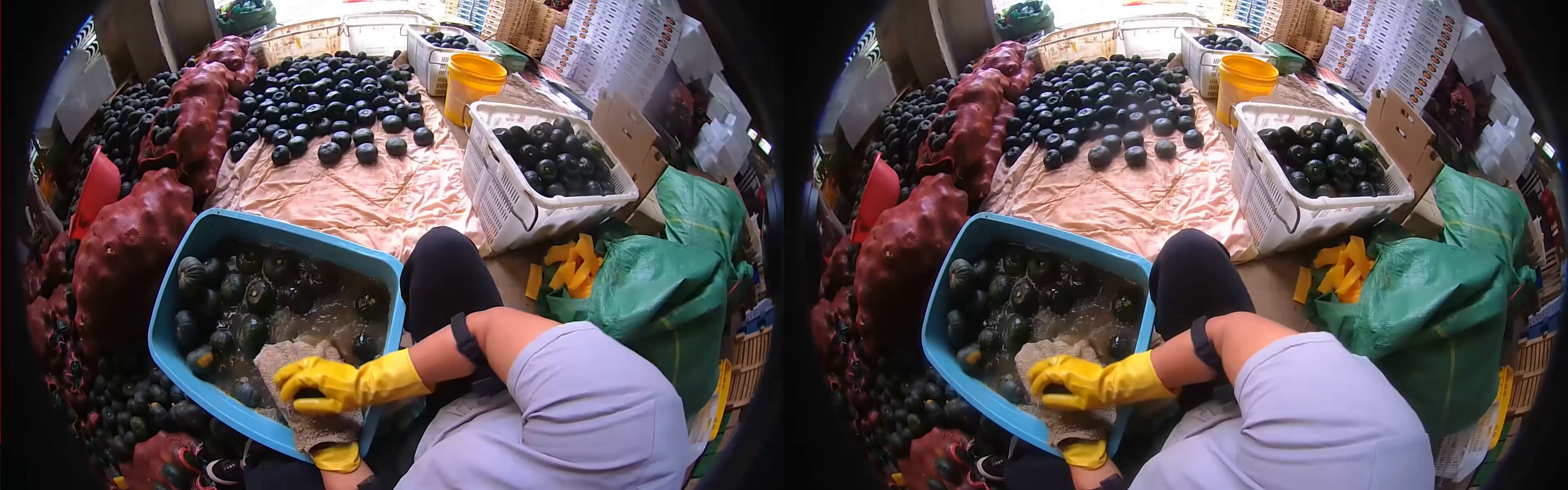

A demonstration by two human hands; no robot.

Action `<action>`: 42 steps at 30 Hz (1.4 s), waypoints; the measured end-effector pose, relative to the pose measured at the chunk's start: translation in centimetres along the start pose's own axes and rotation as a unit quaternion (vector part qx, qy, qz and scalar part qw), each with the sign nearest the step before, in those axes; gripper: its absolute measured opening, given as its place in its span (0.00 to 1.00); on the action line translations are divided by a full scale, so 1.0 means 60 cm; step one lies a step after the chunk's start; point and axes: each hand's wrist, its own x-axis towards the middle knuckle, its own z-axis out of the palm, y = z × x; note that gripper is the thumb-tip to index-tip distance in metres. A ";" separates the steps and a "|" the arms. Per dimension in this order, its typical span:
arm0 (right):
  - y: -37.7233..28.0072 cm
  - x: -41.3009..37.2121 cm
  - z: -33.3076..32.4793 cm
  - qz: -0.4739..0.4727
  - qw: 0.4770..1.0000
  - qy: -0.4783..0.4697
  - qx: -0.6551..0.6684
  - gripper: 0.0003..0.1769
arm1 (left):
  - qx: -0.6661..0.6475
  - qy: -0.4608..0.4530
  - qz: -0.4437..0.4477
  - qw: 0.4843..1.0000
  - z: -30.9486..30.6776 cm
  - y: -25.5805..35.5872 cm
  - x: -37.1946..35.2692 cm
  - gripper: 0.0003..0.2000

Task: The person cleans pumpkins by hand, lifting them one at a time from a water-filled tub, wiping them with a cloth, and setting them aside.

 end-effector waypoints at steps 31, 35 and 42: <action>-0.031 0.038 0.011 0.429 0.889 0.072 0.142 0.30 | -0.458 0.064 -0.122 0.878 -0.098 -0.033 0.017 0.21; -0.032 0.057 -0.042 0.268 0.931 -0.136 -0.205 0.40 | -0.432 0.072 -0.118 0.891 -0.100 -0.031 0.017 0.19; 0.065 -0.029 -0.026 0.008 0.964 -0.140 -0.226 0.55 | -0.357 0.087 -0.103 0.924 -0.111 -0.021 0.008 0.15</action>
